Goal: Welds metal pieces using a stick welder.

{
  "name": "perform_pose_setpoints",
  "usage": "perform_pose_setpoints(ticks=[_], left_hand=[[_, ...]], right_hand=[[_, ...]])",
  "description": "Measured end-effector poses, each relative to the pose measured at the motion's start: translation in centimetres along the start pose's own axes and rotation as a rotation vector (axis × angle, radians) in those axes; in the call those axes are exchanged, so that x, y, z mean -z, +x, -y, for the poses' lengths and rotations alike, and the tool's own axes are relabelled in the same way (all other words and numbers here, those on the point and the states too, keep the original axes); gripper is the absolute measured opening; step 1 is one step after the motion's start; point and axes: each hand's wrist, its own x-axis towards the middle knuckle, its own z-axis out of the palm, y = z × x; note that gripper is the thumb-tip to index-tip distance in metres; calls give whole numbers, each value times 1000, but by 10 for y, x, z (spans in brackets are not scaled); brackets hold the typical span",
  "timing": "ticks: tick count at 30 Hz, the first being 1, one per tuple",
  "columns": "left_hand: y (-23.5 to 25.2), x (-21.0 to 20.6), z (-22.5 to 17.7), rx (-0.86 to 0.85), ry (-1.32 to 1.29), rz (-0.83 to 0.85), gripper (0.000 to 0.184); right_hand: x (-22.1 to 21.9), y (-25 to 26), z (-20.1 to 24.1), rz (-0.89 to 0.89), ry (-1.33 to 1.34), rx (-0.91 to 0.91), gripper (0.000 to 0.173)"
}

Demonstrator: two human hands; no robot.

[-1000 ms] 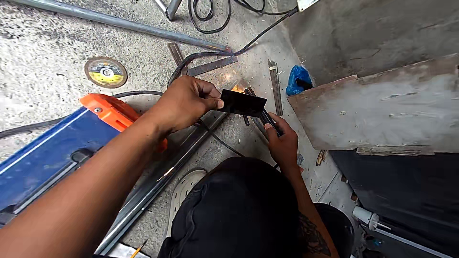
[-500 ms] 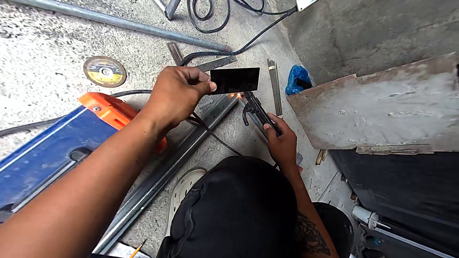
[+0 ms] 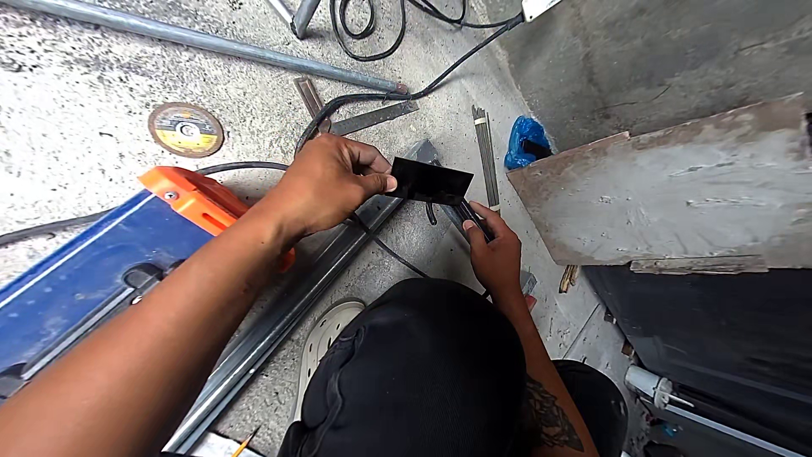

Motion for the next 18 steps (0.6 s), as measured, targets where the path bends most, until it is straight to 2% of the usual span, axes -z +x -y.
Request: perform_pose_setpoints(ticks=[18], left_hand=[[-1, 0, -2, 46, -6, 28, 9]], right_hand=[[-1, 2, 1, 16, -6, -23, 35]])
